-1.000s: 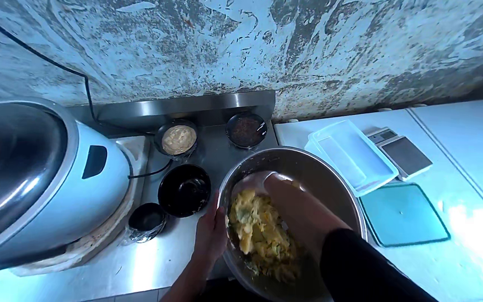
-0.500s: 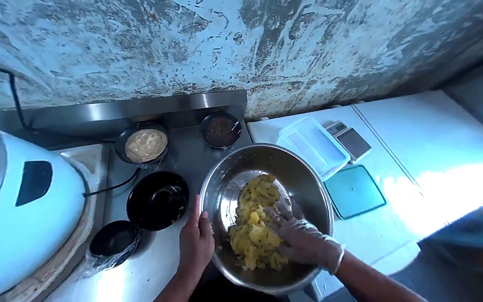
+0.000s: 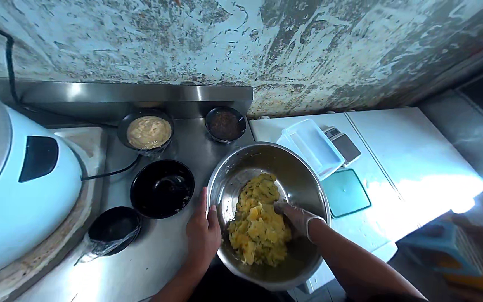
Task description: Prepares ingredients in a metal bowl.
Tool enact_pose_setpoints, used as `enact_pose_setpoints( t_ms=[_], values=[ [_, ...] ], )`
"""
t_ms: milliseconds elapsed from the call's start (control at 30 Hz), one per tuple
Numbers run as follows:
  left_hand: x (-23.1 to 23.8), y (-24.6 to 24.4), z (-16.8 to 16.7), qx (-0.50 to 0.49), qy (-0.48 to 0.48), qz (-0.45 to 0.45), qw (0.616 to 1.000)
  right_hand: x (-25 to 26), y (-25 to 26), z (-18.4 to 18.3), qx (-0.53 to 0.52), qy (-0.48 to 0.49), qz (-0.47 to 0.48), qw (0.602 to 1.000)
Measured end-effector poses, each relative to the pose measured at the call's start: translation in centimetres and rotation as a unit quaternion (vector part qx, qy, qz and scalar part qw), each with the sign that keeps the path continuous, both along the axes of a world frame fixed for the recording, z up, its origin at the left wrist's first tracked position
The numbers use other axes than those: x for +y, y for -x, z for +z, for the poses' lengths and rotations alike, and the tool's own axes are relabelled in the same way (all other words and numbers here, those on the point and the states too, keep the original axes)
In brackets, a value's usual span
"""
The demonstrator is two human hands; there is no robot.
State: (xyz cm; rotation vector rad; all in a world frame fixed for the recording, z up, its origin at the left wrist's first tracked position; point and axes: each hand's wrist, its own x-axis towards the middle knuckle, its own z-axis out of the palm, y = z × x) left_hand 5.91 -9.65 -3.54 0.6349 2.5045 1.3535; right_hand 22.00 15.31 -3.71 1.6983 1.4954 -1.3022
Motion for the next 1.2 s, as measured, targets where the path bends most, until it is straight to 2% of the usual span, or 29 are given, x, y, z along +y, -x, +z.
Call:
enact_pose_setpoints(
  t_ms=[67, 133, 200, 267, 400, 433, 500, 533, 600, 633, 700, 767, 800, 867, 933, 1000, 1067, 1200],
  values=[
    [0.1, 0.0, 0.2, 0.003, 0.015, 0.004, 1.000, -0.8, -0.7, -1.6, 0.046, 0.074, -0.008, 0.996],
    [0.1, 0.1, 0.1, 0.018, 0.028, 0.005, 0.999, -2.4, -0.8, -2.9, 0.132, 0.178, -0.054, 0.974],
    [0.0, 0.1, 0.0, 0.028, 0.024, 0.002, 0.999, -4.3, -0.2, -2.6, 0.205, 0.284, -0.115, 0.930],
    [-0.1, 0.0, -0.1, 0.031, 0.006, 0.002, 0.999, -5.8, 0.7, -2.1, 0.247, 0.344, -0.183, 0.887],
    [0.0, 0.4, -0.4, 0.016, -0.050, -0.009, 0.999, -7.7, 2.2, -0.7, 0.243, 0.351, -0.334, 0.840],
    [0.0, 0.5, -0.5, 0.010, -0.062, -0.016, 0.998, -8.0, 2.4, -0.4, 0.269, 0.353, -0.371, 0.816],
    [0.2, 0.8, -0.5, -0.005, -0.066, -0.026, 0.998, -7.6, 2.8, -0.2, 0.367, 0.373, -0.419, 0.742],
    [0.5, 0.8, -0.6, -0.008, -0.059, -0.027, 0.998, -7.0, 3.3, 0.1, 0.402, 0.358, -0.435, 0.722],
    [0.9, 0.4, -0.7, 0.005, -0.042, -0.021, 0.999, -5.6, 4.1, 1.5, 0.444, 0.285, -0.458, 0.715],
    [1.1, 0.2, -0.7, 0.011, -0.037, -0.021, 0.999, -4.8, 4.3, 2.2, 0.449, 0.237, -0.464, 0.726],
    [1.3, 0.1, -0.7, 0.026, -0.032, -0.027, 0.999, -3.1, 4.6, 3.4, 0.428, 0.110, -0.404, 0.801],
    [1.4, 0.3, -0.8, 0.031, -0.034, -0.034, 0.998, -1.9, 4.9, 3.9, 0.393, -0.088, -0.250, 0.881],
    [1.4, 0.3, -0.8, 0.031, -0.036, -0.035, 0.998, -1.7, 5.3, 4.1, 0.370, -0.183, -0.146, 0.899],
    [1.4, 0.2, -0.9, 0.032, -0.037, -0.031, 0.998, -2.2, 6.6, 3.3, 0.317, -0.330, 0.054, 0.887],
    [1.4, 0.2, -0.8, 0.035, -0.040, -0.030, 0.998, -3.7, 8.6, 1.3, 0.276, -0.414, 0.202, 0.844],
    [1.4, 0.2, -0.8, 0.041, -0.040, -0.030, 0.998, -4.9, 10.2, -0.3, 0.189, -0.437, 0.317, 0.821],
    [1.4, 0.2, -0.9, 0.050, -0.032, -0.030, 0.998, -4.3, 10.7, -1.1, 0.133, -0.434, 0.358, 0.816],
    [1.5, 0.6, -0.3, 0.030, 0.000, -0.044, 0.999, 0.3, 9.6, 0.9, 0.072, -0.335, 0.245, 0.907]
  ],
)
